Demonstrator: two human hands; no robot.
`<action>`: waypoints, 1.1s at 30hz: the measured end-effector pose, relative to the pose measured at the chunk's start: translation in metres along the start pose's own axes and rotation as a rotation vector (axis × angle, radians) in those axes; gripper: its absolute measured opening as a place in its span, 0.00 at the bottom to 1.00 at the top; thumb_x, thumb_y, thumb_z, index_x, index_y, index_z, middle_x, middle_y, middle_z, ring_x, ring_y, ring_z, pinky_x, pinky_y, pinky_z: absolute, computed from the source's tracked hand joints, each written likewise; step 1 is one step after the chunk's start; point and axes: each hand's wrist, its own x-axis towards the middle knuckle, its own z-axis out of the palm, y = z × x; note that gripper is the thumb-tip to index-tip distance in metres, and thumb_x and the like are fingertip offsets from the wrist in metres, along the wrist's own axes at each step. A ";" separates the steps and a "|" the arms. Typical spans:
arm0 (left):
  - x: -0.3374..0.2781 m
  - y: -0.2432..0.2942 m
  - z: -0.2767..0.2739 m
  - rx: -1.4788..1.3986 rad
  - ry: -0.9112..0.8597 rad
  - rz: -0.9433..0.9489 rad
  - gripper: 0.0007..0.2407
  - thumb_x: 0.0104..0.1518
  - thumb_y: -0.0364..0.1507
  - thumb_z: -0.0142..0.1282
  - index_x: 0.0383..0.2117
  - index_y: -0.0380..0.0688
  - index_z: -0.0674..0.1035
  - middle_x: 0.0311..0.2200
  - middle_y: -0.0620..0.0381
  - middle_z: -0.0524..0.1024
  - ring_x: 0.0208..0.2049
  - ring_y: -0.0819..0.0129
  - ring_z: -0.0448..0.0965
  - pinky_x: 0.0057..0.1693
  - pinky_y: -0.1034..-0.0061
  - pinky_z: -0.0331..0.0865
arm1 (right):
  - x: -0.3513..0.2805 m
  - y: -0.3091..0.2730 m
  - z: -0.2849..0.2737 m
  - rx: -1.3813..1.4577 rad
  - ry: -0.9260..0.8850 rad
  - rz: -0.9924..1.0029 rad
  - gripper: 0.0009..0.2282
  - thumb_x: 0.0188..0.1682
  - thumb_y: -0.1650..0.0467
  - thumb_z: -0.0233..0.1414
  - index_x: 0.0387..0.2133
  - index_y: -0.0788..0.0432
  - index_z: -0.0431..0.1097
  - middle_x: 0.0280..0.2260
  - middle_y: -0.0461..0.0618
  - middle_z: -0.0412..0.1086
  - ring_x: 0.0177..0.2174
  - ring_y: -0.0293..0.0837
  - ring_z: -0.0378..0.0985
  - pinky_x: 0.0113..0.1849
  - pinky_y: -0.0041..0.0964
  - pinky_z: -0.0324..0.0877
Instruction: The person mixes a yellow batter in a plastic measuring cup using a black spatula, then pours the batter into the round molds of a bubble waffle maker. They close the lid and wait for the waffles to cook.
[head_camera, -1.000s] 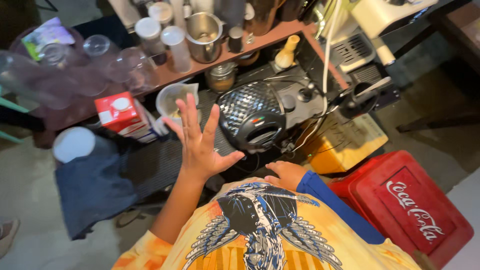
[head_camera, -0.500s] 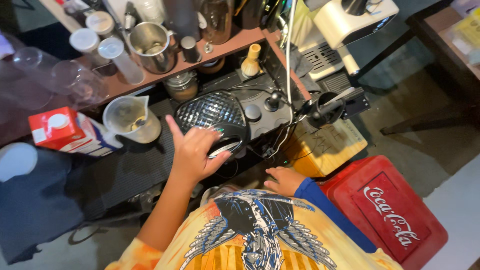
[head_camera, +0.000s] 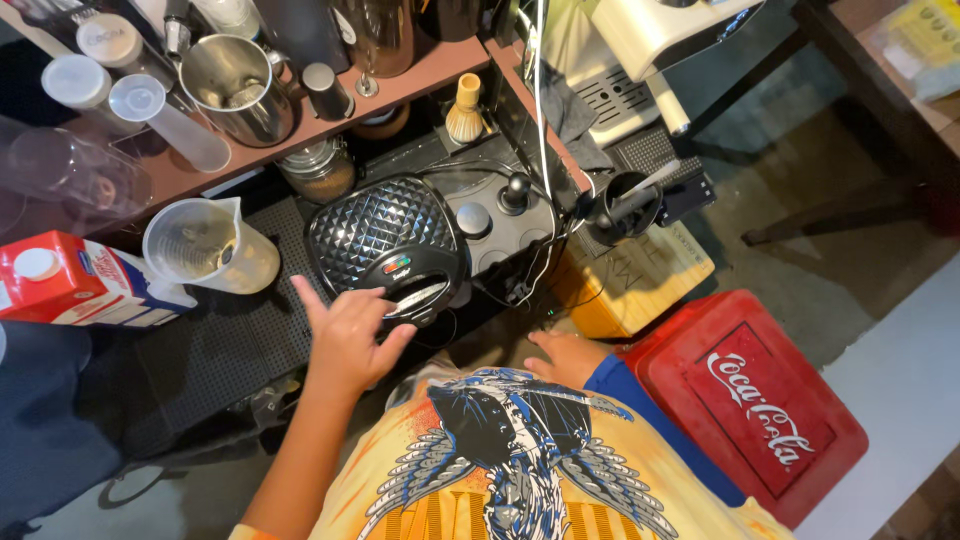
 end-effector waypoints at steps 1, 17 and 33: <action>0.004 0.003 0.005 -0.020 -0.007 0.015 0.16 0.52 0.44 0.62 0.31 0.42 0.82 0.38 0.51 0.81 0.46 0.56 0.80 0.69 0.27 0.27 | 0.003 0.003 0.000 -0.002 -0.035 0.010 0.26 0.51 0.56 0.51 0.57 0.62 0.65 0.50 0.67 0.70 0.49 0.64 0.73 0.52 0.51 0.67; 0.017 0.128 -0.136 -0.045 0.293 0.186 0.06 0.54 0.25 0.63 0.29 0.37 0.77 0.27 0.49 0.76 0.32 0.53 0.78 0.44 0.61 0.72 | 0.056 -0.021 0.003 -0.096 -0.136 -0.162 0.25 0.50 0.57 0.52 0.56 0.61 0.65 0.49 0.63 0.70 0.49 0.62 0.73 0.51 0.49 0.68; -0.023 0.106 -0.198 -0.128 0.417 0.111 0.08 0.58 0.26 0.60 0.26 0.38 0.74 0.23 0.49 0.71 0.26 0.56 0.71 0.38 0.64 0.67 | 0.066 -0.123 -0.013 -0.160 -0.203 -0.138 0.24 0.50 0.57 0.52 0.56 0.59 0.66 0.49 0.60 0.71 0.49 0.59 0.74 0.50 0.48 0.68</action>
